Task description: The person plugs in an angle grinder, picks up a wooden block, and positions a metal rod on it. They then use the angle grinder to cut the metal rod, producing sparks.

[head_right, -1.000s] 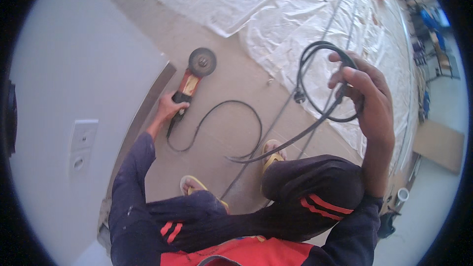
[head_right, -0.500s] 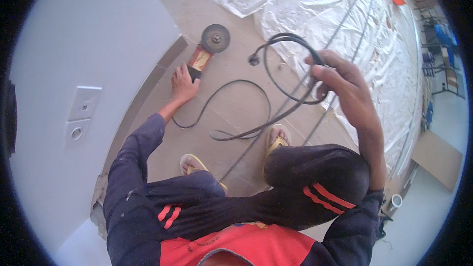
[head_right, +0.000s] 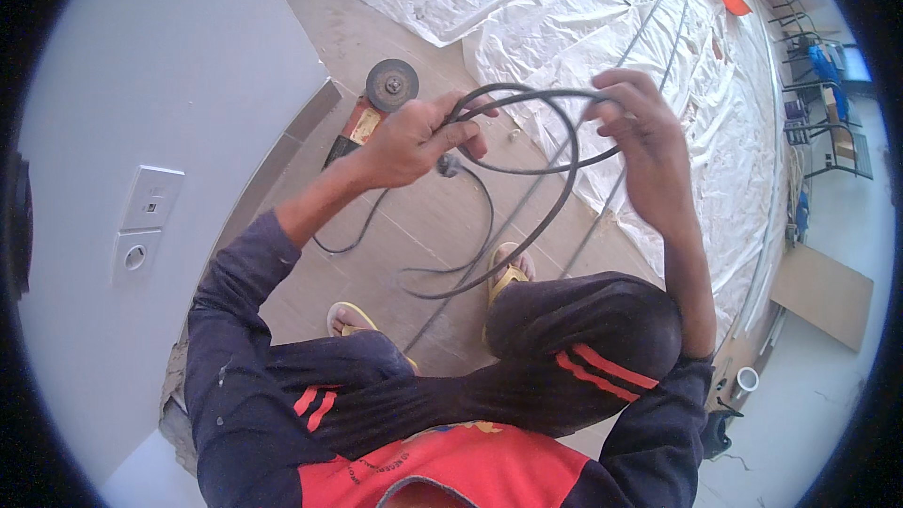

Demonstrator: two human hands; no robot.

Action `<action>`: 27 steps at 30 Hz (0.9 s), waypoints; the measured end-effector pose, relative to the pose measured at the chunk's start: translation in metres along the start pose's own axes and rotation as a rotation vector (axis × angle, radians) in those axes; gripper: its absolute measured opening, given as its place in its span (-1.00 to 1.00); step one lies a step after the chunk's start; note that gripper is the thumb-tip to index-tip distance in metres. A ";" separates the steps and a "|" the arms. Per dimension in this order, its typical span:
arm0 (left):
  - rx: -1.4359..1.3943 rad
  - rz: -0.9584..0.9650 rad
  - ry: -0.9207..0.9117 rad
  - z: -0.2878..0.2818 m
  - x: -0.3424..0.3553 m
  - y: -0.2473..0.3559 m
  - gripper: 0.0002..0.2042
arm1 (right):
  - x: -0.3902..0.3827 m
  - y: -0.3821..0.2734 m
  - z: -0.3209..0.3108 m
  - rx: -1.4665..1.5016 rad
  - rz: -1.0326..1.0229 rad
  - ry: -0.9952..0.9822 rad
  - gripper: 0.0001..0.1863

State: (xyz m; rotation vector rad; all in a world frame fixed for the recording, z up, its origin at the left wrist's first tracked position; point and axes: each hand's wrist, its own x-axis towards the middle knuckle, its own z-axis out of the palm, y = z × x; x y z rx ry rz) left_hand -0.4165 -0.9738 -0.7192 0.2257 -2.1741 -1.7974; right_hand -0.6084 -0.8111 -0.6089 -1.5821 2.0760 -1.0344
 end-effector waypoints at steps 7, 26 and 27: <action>-0.270 -0.122 0.023 -0.029 -0.002 0.023 -0.68 | -0.039 0.123 -0.007 0.347 0.464 -0.162 -0.67; 0.112 -0.267 0.353 -0.012 0.005 -0.016 -0.66 | -0.008 0.068 0.072 -0.060 -0.326 -0.011 -0.69; -0.055 -0.341 0.445 -0.014 0.006 -0.024 -0.61 | -0.011 0.079 0.069 -0.050 -0.305 0.086 -0.71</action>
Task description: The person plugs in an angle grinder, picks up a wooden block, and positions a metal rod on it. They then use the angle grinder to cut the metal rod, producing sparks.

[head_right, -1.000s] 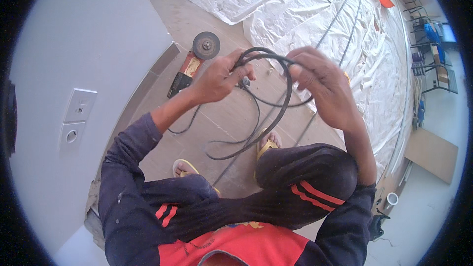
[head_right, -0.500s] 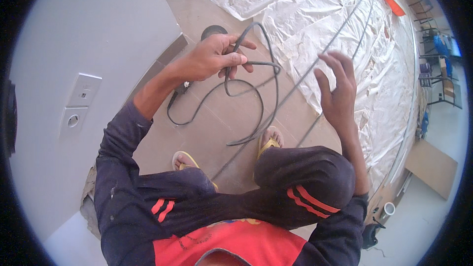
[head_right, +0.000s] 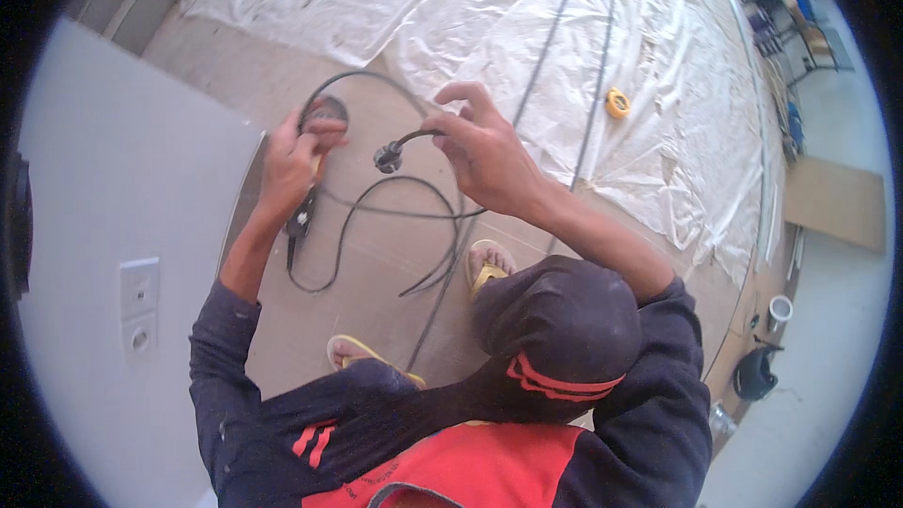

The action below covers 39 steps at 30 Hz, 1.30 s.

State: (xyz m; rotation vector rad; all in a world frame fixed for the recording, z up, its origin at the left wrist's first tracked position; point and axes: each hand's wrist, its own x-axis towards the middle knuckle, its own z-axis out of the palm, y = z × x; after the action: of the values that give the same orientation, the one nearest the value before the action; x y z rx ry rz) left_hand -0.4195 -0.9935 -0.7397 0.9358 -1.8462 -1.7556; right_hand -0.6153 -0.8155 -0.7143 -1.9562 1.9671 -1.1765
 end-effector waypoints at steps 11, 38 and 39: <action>0.588 0.116 -0.421 0.065 -0.005 -0.022 -0.49 | -0.092 0.031 -0.034 0.847 0.714 0.717 -0.75; 1.005 0.033 0.062 0.182 -0.082 -0.127 -0.45 | 0.066 0.086 -0.059 0.666 0.375 0.463 -0.70; 0.960 -0.029 0.017 0.175 -0.079 -0.137 -0.52 | 0.066 0.092 -0.067 0.558 0.365 0.438 -0.67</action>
State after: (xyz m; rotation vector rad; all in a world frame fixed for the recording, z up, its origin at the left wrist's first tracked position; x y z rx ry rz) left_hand -0.4649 -0.8112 -0.8828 1.2688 -2.6991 -0.7824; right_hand -0.7378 -0.8592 -0.6955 -1.0842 1.7751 -1.8881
